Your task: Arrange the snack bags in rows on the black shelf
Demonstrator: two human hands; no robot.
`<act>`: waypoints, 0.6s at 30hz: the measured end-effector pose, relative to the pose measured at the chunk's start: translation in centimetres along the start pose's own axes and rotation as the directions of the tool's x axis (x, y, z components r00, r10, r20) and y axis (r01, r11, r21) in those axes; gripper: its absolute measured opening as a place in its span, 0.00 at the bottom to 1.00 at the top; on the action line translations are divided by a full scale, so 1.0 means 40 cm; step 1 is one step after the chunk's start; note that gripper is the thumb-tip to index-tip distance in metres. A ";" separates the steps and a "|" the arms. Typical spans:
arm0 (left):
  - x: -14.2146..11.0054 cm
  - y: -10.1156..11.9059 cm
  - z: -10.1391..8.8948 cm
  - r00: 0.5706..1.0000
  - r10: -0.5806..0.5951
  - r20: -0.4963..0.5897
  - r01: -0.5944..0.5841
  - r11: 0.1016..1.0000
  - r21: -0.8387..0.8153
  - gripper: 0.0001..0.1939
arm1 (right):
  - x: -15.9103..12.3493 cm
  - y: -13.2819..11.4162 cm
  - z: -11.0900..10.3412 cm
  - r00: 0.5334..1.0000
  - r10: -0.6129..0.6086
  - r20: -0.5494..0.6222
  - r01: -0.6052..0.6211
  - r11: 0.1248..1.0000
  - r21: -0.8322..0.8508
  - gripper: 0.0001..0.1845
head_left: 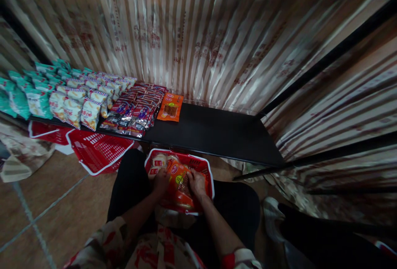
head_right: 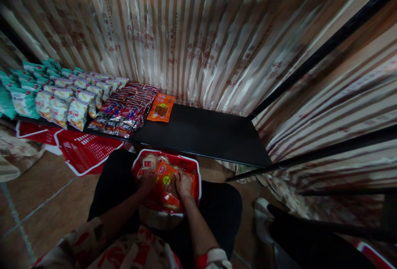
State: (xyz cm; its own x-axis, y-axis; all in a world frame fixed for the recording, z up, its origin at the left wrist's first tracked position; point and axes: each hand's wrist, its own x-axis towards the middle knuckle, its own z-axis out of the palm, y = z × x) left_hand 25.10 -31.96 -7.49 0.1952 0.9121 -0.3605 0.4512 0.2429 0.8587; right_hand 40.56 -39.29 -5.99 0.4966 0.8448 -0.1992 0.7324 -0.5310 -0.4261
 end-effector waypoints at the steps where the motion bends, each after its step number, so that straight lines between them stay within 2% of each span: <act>1: 0.001 -0.003 0.002 1.000 -0.008 -0.009 0.008 0.999 -0.041 0.05 | -0.001 0.002 -0.002 1.000 -0.001 -0.009 0.001 1.000 0.008 0.14; 5: 0.004 -0.005 0.008 0.998 -0.056 -0.026 0.051 0.981 -0.188 0.02 | -0.005 0.005 -0.013 0.999 0.001 -0.052 0.002 0.998 0.069 0.14; 11: -0.013 0.026 0.008 0.995 -0.096 -0.012 0.084 0.920 -0.383 0.08 | -0.010 0.010 -0.034 0.996 -0.016 -0.090 0.034 0.980 0.197 0.16; 18: -0.044 0.064 -0.017 0.992 -0.125 0.028 0.121 0.852 -0.510 0.13 | -0.012 0.001 -0.077 0.993 0.015 -0.120 0.018 0.963 0.269 0.18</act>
State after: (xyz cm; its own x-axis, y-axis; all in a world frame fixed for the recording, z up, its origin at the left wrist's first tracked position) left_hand 25.32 -32.70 -4.42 0.1613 0.8652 -0.4749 -0.0357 0.4860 0.8733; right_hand 41.79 -39.91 -3.21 0.5596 0.8229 -0.0983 0.5891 -0.4785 -0.6511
